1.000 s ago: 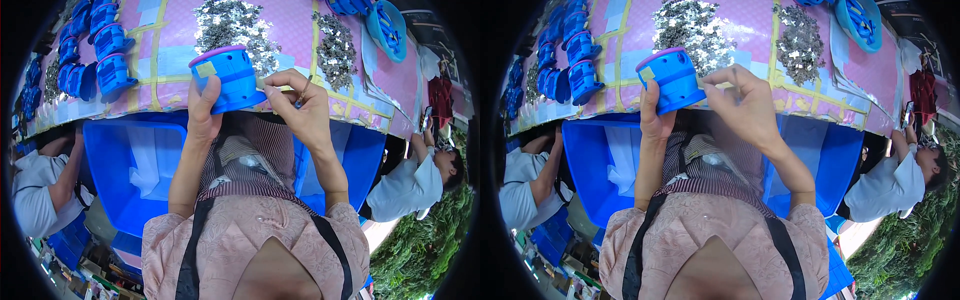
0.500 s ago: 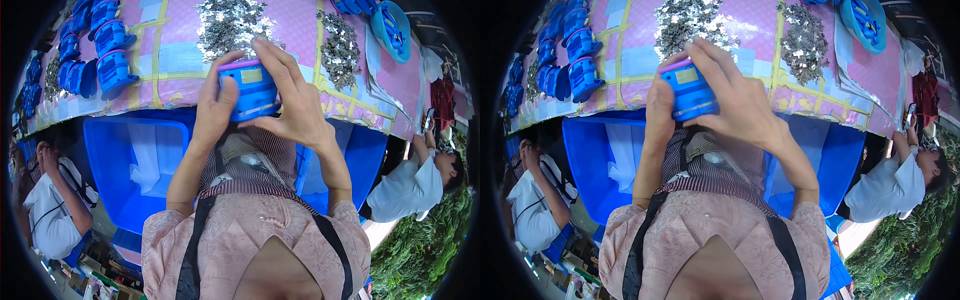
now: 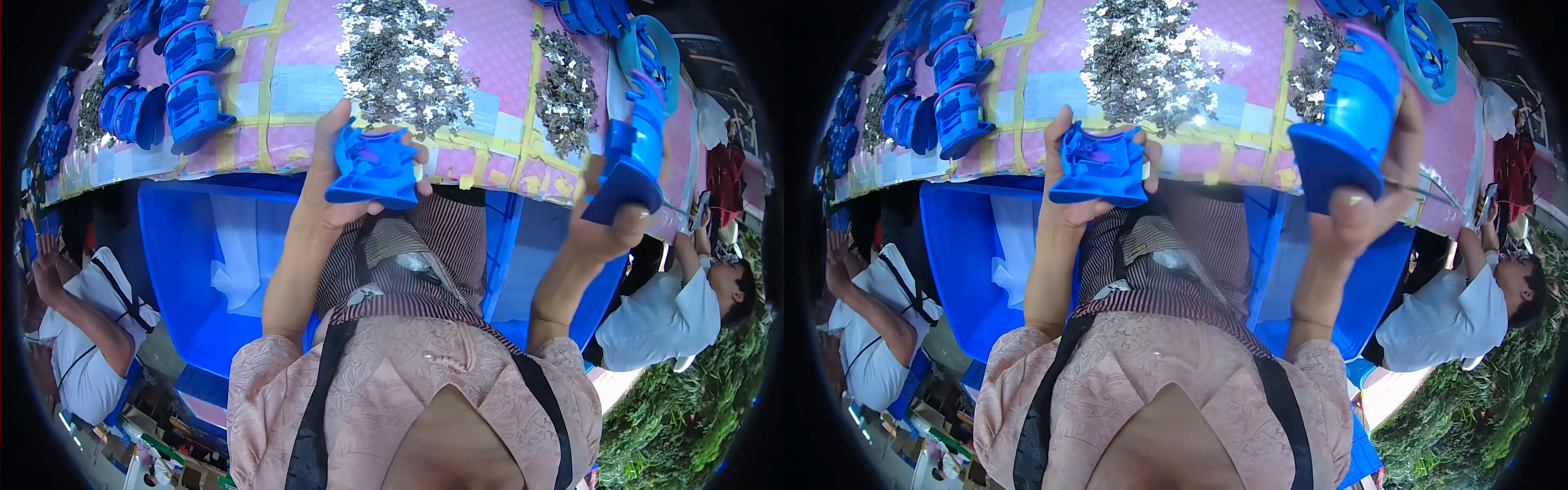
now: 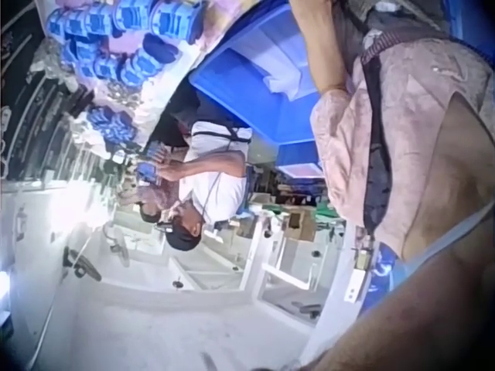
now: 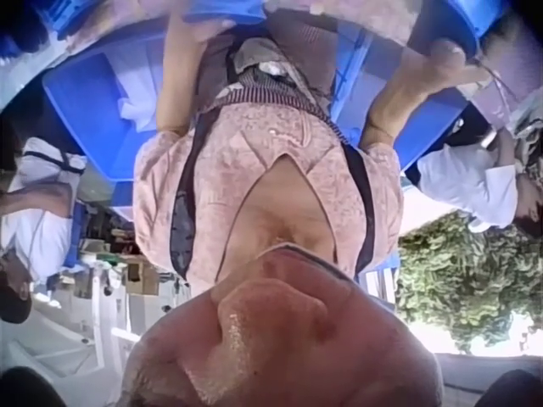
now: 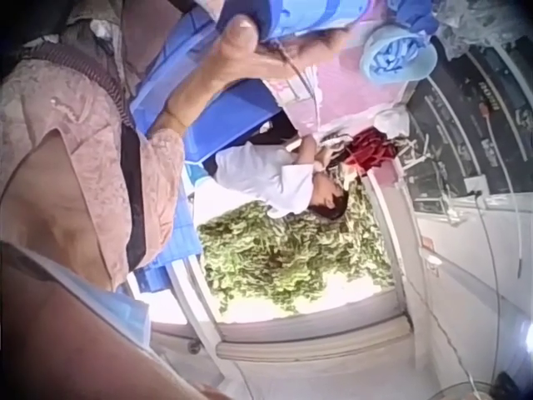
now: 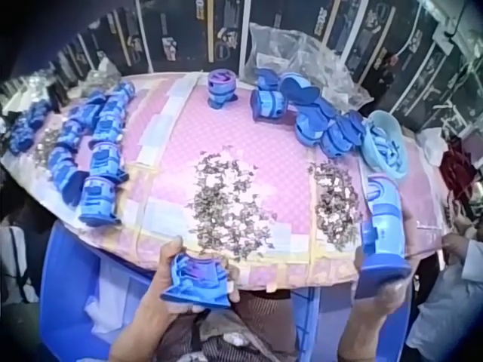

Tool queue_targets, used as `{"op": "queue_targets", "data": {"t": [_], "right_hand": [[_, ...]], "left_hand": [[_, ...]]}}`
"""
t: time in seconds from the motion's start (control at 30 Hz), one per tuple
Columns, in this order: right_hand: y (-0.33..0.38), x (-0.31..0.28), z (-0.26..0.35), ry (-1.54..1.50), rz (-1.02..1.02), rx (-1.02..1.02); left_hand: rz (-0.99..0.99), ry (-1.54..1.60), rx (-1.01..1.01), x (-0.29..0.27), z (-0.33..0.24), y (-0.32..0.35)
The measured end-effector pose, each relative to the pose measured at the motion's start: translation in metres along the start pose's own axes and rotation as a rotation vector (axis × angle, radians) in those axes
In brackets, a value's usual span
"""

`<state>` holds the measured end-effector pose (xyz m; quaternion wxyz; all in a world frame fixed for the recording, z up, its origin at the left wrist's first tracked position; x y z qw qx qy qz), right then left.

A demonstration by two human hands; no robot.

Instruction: Manually assemble small metal pins and components into blue plastic toy housings at a workstation.

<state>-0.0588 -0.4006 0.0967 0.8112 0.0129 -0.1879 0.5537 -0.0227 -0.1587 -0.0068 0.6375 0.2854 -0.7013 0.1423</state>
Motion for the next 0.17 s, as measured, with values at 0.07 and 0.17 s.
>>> {"op": "queue_targets", "data": {"t": [0.07,0.17], "right_hand": [[-0.002,0.009,0.003,0.295,0.209,-0.067],[0.008,0.024,-0.023,0.822,0.696,-0.149]], "left_hand": [[-0.041,-0.106,0.026,0.003,0.007,-0.002],[-0.336,-0.158,0.09,0.0,0.029,-0.006]]}}
Point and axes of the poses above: each hand's wrist, its own y-axis away from the middle knuckle, its own x-axis out of the palm, z = x × y, the point moved 1 cm from there along -y, towards the middle knuckle, and after that the axes turned 4 degrees about -y, right-handed, at the moved point
